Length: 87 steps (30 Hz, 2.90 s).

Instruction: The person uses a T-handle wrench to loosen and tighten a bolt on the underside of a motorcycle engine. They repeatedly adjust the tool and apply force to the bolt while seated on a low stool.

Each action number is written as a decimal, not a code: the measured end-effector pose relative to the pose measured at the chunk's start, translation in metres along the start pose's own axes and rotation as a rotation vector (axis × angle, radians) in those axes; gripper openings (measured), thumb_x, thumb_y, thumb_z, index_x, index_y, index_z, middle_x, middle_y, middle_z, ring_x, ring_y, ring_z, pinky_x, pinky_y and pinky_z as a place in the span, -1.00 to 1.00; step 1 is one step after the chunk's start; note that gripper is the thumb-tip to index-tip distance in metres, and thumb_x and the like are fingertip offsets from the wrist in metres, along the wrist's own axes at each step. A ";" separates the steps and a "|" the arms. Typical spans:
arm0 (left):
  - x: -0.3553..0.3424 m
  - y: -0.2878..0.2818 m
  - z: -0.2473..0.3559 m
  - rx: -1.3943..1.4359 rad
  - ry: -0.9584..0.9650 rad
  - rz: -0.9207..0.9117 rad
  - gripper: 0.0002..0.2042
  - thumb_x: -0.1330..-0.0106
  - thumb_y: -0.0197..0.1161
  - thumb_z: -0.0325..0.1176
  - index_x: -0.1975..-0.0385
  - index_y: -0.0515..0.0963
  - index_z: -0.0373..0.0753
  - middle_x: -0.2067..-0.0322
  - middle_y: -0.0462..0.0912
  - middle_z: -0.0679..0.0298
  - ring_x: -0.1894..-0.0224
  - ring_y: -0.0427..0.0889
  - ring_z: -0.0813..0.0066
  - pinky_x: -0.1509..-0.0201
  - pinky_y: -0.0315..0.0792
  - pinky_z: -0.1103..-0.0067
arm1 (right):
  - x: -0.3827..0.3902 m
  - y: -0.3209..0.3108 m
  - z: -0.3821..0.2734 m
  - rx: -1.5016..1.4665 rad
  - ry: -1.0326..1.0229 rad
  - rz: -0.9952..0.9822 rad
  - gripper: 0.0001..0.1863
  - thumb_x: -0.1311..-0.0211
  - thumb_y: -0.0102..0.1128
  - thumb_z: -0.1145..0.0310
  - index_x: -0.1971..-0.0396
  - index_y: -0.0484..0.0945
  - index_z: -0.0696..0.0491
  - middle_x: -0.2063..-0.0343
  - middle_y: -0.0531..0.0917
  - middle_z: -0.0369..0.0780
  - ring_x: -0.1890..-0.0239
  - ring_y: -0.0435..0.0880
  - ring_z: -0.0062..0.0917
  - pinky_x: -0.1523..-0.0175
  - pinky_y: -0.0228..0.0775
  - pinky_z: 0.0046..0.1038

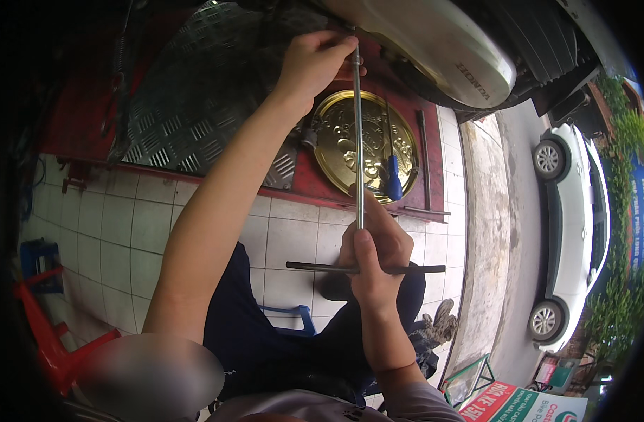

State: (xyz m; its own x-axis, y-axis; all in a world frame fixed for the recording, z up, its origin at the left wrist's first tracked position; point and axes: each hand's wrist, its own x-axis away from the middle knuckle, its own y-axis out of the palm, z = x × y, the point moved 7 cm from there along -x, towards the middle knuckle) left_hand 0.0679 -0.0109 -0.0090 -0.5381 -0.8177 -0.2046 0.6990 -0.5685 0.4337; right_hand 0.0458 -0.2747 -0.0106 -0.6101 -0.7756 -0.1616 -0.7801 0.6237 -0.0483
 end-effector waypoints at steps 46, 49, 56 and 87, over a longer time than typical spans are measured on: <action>0.250 0.035 0.153 -0.825 0.163 0.045 -0.60 -0.39 0.05 -0.34 -0.16 0.39 -0.40 0.76 0.30 0.46 0.68 0.28 0.77 0.57 0.17 0.73 | -0.086 0.090 -0.002 -0.900 0.250 -0.980 -0.74 -0.37 0.09 0.22 0.38 0.45 0.13 0.73 0.29 -0.43 0.71 0.17 -0.80 0.60 -0.04 -0.68; 0.262 0.065 0.100 -1.020 0.099 -0.279 -0.51 -0.42 0.04 -0.29 -0.28 0.25 -0.39 0.77 0.29 0.47 0.70 0.27 0.75 0.58 0.12 0.74 | -0.091 0.090 0.001 -0.946 0.237 -0.962 -0.75 -0.38 0.08 0.23 0.38 0.45 0.12 0.71 0.30 -0.42 0.69 0.18 -0.80 0.58 -0.03 -0.68; 0.266 0.011 0.092 -0.907 0.125 0.286 -0.48 -0.38 0.12 -0.34 -0.28 0.22 -0.43 0.79 0.26 0.35 0.70 0.25 0.75 0.58 0.15 0.72 | -0.096 0.083 -0.001 -1.013 0.218 -0.923 -0.78 -0.38 0.06 0.30 0.35 0.48 0.17 0.68 0.33 -0.41 0.65 0.20 -0.77 0.54 0.02 -0.65; 0.270 0.058 0.112 -1.133 0.183 0.167 -0.37 -0.20 0.31 -0.47 -0.27 0.21 -0.44 0.79 0.37 0.30 0.75 0.32 0.70 0.62 0.19 0.71 | -0.112 0.080 0.007 -1.007 0.260 -0.719 -0.82 -0.36 0.10 0.36 0.29 0.48 0.20 0.65 0.34 -0.41 0.64 0.16 -0.79 0.54 0.02 -0.68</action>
State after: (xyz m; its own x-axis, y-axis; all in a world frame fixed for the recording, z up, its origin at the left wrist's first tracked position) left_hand -0.0897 -0.2548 0.0597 -0.3876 -0.8385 -0.3830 0.8261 -0.1316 -0.5480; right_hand 0.0530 -0.1373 -0.0031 0.0742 -0.9756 -0.2067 -0.6360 -0.2059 0.7437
